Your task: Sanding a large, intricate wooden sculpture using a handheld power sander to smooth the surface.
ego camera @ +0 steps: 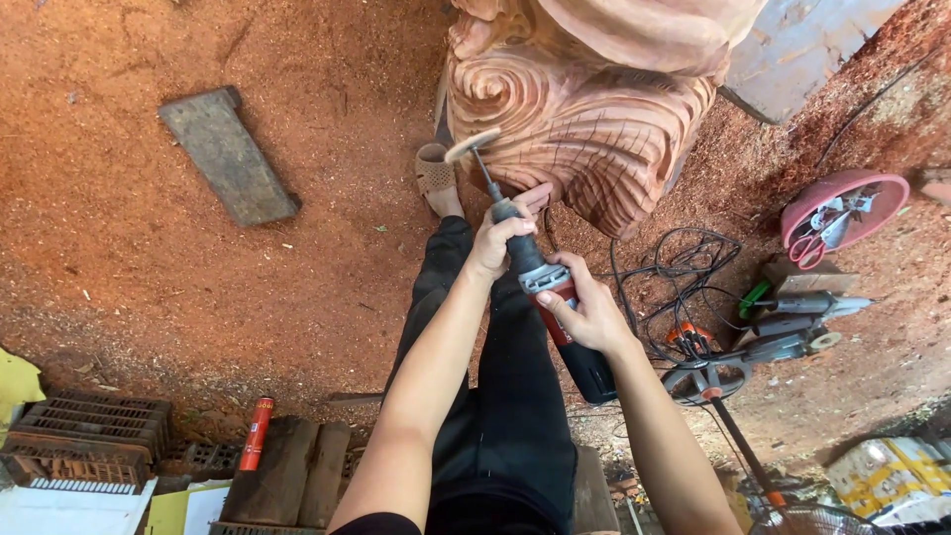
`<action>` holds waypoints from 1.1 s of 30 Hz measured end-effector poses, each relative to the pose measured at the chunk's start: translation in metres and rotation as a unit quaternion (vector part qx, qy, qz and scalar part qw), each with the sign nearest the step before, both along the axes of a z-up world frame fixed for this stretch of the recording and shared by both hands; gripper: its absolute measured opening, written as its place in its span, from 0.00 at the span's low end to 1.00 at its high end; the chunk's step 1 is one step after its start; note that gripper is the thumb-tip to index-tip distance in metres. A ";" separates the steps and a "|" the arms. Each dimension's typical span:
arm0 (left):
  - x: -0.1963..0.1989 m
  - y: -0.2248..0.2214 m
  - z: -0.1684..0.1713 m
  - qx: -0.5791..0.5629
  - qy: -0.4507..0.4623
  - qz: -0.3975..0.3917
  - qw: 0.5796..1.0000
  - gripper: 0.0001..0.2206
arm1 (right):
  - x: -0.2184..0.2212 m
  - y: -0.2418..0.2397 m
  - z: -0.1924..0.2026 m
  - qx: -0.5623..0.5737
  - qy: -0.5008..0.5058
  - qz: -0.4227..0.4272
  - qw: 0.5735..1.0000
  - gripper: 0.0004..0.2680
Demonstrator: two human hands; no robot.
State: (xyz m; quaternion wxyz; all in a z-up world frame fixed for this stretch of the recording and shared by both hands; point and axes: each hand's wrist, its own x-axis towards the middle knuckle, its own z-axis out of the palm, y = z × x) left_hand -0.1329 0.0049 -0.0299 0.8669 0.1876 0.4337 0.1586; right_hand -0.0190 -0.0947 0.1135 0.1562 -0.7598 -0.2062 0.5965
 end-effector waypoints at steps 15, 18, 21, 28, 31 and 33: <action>0.040 -0.007 0.014 0.048 0.019 -0.108 0.993 0.19 | 0.021 -0.030 0.027 -0.006 -0.065 -0.067 0.996 0.20; 0.037 -0.004 0.015 0.044 0.024 -0.119 0.992 0.16 | 0.020 -0.024 0.027 -0.014 -0.062 -0.062 0.996 0.21; 0.037 -0.001 0.018 0.041 0.038 -0.135 0.989 0.16 | 0.015 -0.024 0.027 -0.018 -0.061 -0.071 0.995 0.21; 0.063 0.007 0.032 0.055 0.046 -0.166 0.983 0.22 | 0.014 -0.022 0.036 -0.001 -0.080 -0.144 0.986 0.21; 0.074 0.002 0.027 0.053 0.046 -0.186 0.980 0.25 | 0.012 -0.020 0.041 0.005 -0.087 -0.177 0.980 0.20; 0.077 0.014 0.039 0.052 0.047 -0.201 0.977 0.24 | 0.012 -0.020 0.038 0.012 -0.089 -0.186 0.978 0.20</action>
